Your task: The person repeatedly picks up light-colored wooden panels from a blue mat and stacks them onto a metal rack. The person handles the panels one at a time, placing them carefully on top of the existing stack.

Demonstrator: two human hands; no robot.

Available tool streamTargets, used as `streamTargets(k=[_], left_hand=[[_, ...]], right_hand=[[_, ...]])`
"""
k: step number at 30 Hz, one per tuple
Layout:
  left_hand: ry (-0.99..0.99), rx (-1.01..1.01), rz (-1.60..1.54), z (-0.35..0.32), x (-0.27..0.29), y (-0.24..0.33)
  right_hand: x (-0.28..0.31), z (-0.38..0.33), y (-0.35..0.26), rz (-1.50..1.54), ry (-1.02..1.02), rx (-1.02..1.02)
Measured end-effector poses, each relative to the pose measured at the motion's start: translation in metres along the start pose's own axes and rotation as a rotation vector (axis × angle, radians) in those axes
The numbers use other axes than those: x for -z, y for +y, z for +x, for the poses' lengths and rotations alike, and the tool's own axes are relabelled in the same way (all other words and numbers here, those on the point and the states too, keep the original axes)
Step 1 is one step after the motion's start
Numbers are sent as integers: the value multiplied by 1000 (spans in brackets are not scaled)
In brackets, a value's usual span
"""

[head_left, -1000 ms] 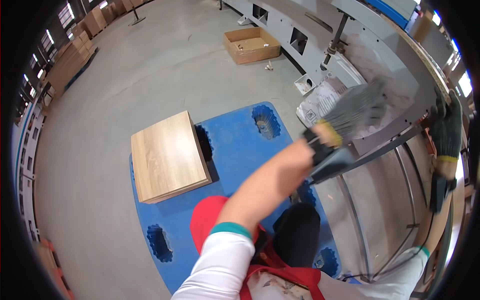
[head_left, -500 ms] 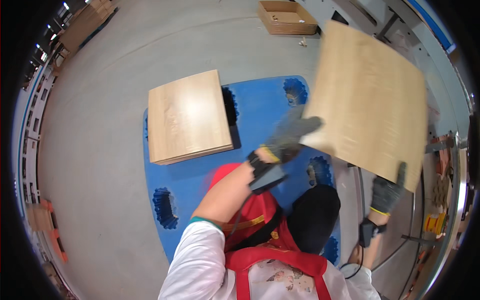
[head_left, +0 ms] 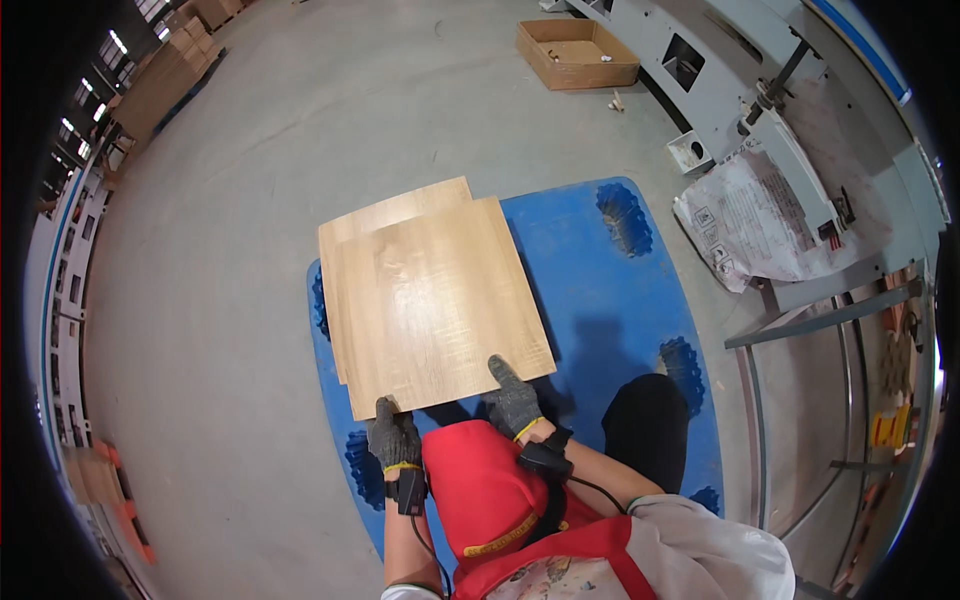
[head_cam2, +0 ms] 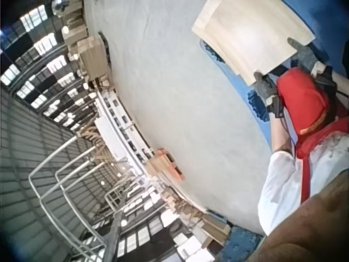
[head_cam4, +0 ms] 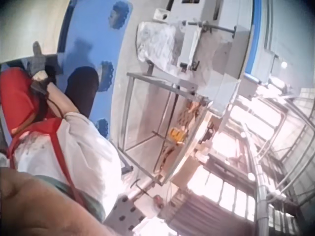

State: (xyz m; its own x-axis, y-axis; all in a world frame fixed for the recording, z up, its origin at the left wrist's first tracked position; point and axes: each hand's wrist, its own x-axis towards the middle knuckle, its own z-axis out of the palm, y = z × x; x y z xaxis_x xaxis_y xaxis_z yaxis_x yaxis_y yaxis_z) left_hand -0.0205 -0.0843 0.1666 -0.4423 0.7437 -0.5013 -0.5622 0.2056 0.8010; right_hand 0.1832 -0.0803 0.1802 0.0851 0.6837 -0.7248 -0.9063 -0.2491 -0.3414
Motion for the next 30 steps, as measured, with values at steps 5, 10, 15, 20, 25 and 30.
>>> streamTargets(k=[5, 10, 15, 20, 25, 30], left_hand=[[-77, -742, 1637, 48, 38, 1], [-129, -684, 1703, 79, -5, 13], [-70, -669, 1759, 97, -3, 27], [-109, -532, 1403, 133, 36, 9], [279, -273, 738, 140, 9, 42], [-346, 117, 583, 207, 37, 72]], right_hand=[[-6, 31, 24, -933, -181, 161], [32, 121, 53, -589, -268, 401], [-11, 93, 42, -902, -284, 499], [-27, 89, 26, -343, -248, 144], [29, 100, 5, -1218, -67, 436], [101, 148, -34, -1720, -4, 1035]])
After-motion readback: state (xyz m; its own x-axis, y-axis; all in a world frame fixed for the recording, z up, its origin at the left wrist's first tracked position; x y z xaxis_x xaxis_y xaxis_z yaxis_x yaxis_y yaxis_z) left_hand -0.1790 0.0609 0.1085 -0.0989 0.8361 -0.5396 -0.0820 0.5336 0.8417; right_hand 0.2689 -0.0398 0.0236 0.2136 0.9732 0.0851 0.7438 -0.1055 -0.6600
